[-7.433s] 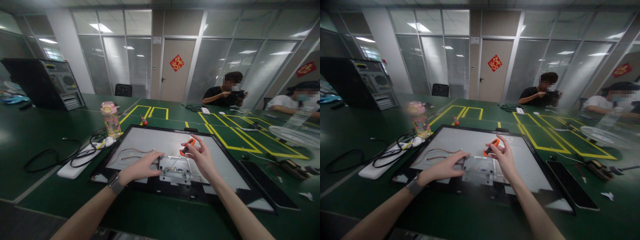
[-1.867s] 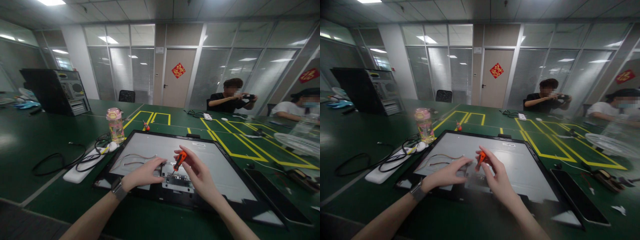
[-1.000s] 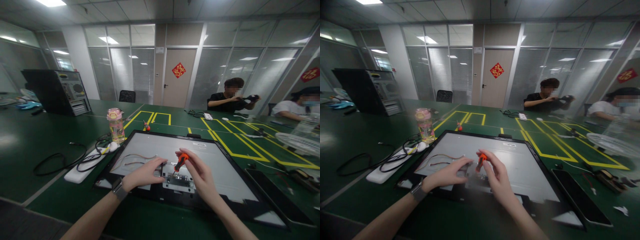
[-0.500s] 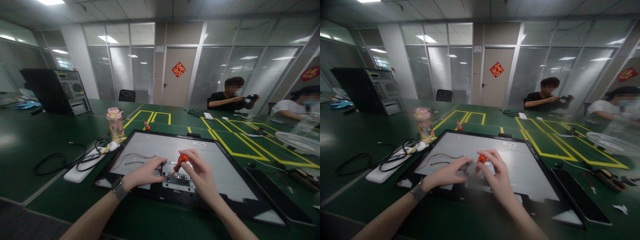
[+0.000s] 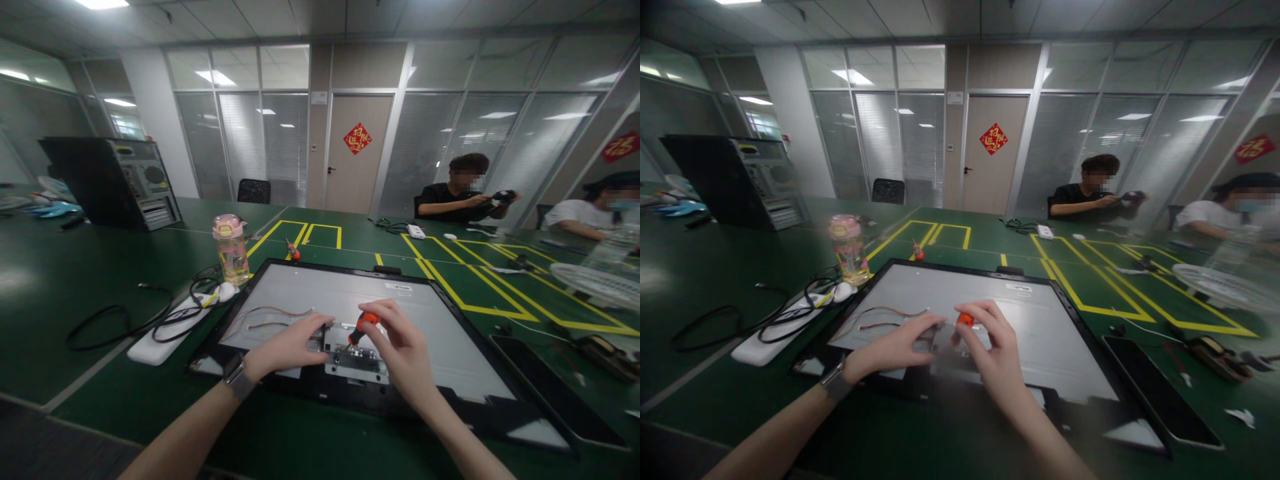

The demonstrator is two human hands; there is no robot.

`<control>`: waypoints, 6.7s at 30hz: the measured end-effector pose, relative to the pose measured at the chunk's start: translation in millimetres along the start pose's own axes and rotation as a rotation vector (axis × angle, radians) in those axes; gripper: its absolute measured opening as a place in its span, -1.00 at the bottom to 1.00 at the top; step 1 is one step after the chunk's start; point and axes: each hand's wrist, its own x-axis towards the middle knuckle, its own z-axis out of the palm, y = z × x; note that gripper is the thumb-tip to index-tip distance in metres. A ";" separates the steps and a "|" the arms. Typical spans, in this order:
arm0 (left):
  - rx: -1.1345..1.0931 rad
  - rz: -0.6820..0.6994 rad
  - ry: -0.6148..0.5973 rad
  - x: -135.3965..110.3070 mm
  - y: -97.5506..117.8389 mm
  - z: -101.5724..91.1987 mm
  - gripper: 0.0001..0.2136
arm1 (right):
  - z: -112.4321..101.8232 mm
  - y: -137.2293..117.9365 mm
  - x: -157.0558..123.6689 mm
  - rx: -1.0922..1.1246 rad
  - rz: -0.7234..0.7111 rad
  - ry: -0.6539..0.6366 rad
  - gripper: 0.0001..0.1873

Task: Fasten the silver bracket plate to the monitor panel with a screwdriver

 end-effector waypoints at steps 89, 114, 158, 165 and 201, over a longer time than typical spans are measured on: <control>0.006 -0.004 -0.012 -0.6 3.4 -1.2 -0.40 | -1.3 5.8 -1.2 0.079 0.125 -0.068 -0.61; 0.023 -0.020 -0.023 -1.0 4.0 -2.0 -0.39 | -8.8 10.1 4.5 -0.126 0.079 -0.034 -0.64; 0.053 0.004 -0.004 18.7 4.8 -12.6 -0.50 | -58.3 45.3 7.7 -0.413 0.382 -0.686 -0.47; 0.033 -0.008 -0.034 18.8 3.7 -13.4 -0.53 | -60.1 43.2 10.2 -0.332 0.412 -0.658 -0.49; 0.019 -0.008 0.004 10.4 -1.8 -2.7 -0.46 | -58.4 45.6 19.8 0.407 0.537 0.153 -0.60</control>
